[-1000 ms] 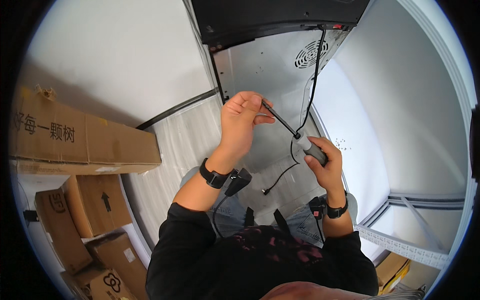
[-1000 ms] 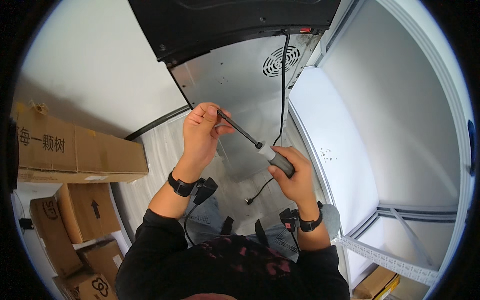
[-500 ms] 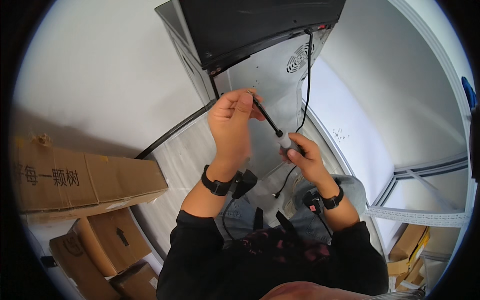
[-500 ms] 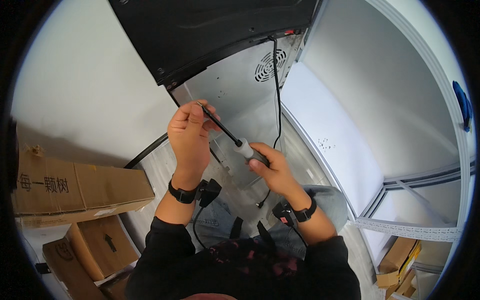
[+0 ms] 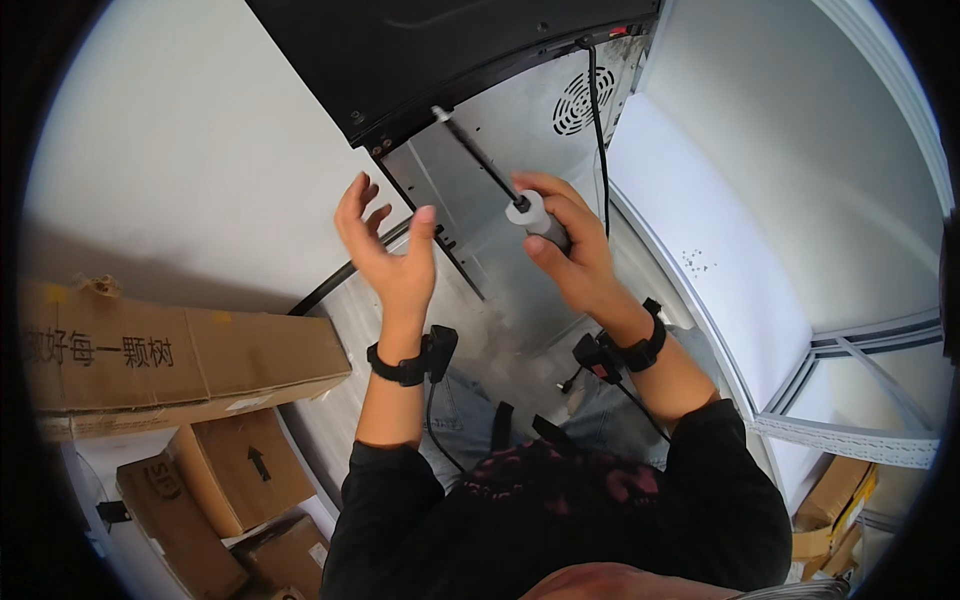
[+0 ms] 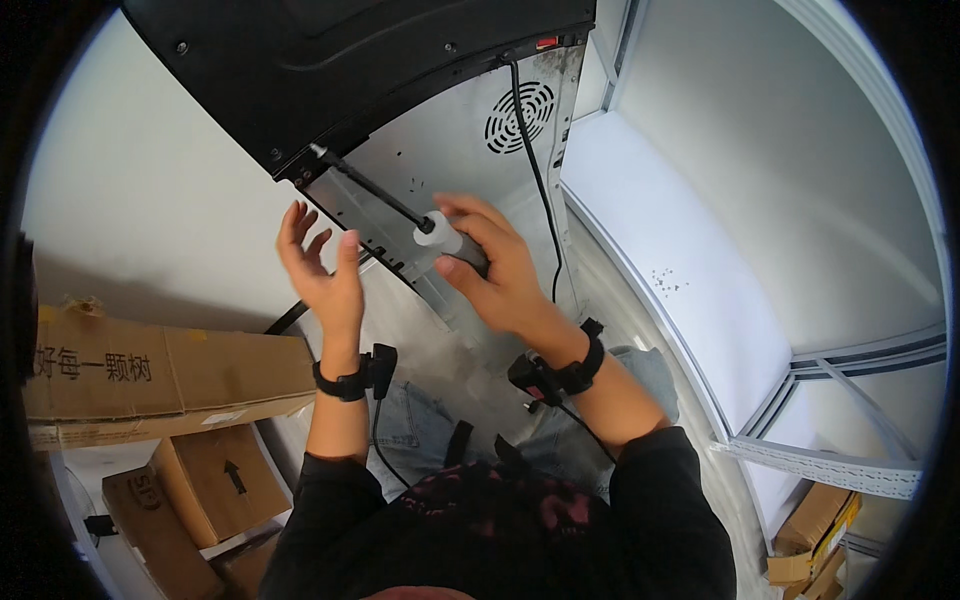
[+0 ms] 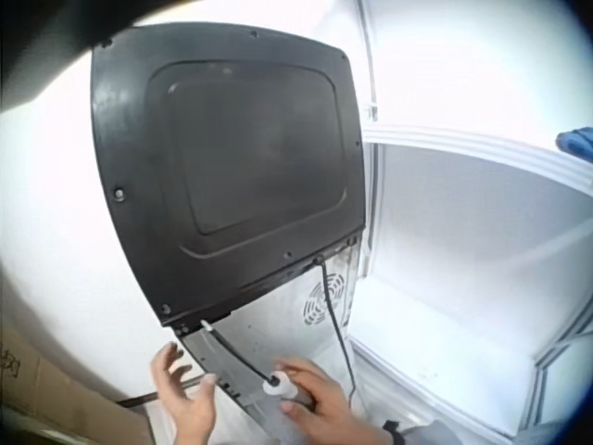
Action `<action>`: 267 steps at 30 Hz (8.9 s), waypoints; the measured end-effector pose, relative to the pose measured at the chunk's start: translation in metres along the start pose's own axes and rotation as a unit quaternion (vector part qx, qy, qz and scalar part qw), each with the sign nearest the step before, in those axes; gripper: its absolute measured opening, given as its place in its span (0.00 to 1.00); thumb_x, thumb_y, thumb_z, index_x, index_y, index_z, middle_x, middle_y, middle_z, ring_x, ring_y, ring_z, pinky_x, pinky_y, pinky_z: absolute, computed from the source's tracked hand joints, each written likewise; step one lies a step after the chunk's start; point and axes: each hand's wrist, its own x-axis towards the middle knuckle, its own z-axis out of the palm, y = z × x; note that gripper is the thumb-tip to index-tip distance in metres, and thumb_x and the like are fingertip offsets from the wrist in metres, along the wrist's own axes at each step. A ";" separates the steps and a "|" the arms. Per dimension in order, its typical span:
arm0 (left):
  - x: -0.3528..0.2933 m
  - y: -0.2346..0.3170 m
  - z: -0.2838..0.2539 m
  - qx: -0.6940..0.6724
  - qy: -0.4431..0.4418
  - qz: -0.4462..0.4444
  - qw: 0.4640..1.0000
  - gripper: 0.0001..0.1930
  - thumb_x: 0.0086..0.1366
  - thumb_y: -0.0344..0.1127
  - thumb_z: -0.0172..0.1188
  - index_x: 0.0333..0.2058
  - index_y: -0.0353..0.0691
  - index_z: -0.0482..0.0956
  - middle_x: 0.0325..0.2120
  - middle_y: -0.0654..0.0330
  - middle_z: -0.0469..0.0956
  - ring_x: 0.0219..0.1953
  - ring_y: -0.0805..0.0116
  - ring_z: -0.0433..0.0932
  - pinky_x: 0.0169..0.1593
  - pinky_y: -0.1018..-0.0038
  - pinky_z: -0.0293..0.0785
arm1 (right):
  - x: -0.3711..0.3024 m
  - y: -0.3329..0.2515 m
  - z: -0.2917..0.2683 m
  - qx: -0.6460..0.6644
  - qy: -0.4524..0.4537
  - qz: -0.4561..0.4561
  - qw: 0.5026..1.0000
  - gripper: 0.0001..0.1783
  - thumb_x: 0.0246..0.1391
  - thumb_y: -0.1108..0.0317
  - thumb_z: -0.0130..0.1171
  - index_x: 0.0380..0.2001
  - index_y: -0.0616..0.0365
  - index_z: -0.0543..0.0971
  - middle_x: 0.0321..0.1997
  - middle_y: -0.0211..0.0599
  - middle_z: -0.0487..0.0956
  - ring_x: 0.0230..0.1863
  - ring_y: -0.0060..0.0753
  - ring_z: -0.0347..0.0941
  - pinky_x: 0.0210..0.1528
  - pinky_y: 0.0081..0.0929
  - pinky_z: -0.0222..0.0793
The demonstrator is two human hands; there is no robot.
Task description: The person uses a screwdriver to fasten screws into the back panel of a black electronic device. They repeatedly pick up screws, align them with screw holes, and tighten them while holding the panel in place.
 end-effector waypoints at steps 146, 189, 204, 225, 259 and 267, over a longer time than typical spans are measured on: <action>-0.006 -0.067 0.011 0.044 0.077 0.213 0.973 0.33 0.42 0.27 0.75 0.50 0.30 0.74 0.44 0.44 0.77 0.46 0.55 0.79 0.48 0.71 0.77 | -0.081 -0.066 0.023 -0.363 0.126 -0.146 0.912 0.37 0.56 0.44 0.52 0.55 0.65 0.62 0.48 0.51 0.66 0.44 0.42 0.67 0.44 0.33 0.64; -0.010 -0.069 0.012 0.053 0.092 0.209 0.972 0.34 0.44 0.28 0.74 0.53 0.33 0.72 0.42 0.45 0.79 0.40 0.59 0.82 0.40 0.76 0.78 | -0.072 -0.080 0.021 -0.383 0.060 -0.128 0.913 0.39 0.54 0.60 0.61 0.61 0.62 0.53 0.36 0.50 0.73 0.37 0.41 0.71 0.39 0.30 0.67; -0.012 -0.067 0.013 0.039 0.094 0.179 0.979 0.29 0.43 0.28 0.74 0.47 0.34 0.77 0.41 0.48 0.80 0.45 0.52 0.79 0.40 0.73 0.79 | -0.054 -0.083 0.023 -0.357 0.088 -0.203 0.908 0.30 0.55 0.57 0.59 0.53 0.64 0.63 0.39 0.48 0.73 0.39 0.40 0.71 0.40 0.32 0.68; -0.011 -0.068 0.013 0.042 0.093 0.183 0.978 0.28 0.43 0.30 0.74 0.46 0.34 0.77 0.41 0.48 0.80 0.45 0.53 0.79 0.42 0.73 0.79 | -0.054 -0.093 0.010 -0.402 0.035 -0.160 0.901 0.28 0.54 0.60 0.61 0.55 0.60 0.65 0.45 0.45 0.67 0.44 0.42 0.71 0.46 0.35 0.70; -0.012 -0.068 0.005 0.057 0.085 0.195 0.975 0.30 0.44 0.27 0.74 0.49 0.32 0.75 0.44 0.48 0.79 0.43 0.58 0.81 0.45 0.73 0.77 | -0.056 -0.100 -0.072 -0.152 0.353 0.011 0.923 0.20 0.59 0.56 0.56 0.42 0.65 0.76 0.28 0.43 0.74 0.15 0.27 0.66 0.17 0.22 0.64; -0.024 -0.043 0.001 0.117 0.103 0.187 0.970 0.17 0.51 0.24 0.67 0.41 0.30 0.78 0.44 0.47 0.78 0.46 0.51 0.77 0.46 0.66 0.74 | -0.084 -0.112 -0.170 -0.129 0.398 0.134 0.898 0.21 0.62 0.57 0.49 0.45 0.65 0.74 0.27 0.39 0.74 0.22 0.23 0.66 0.22 0.21 0.63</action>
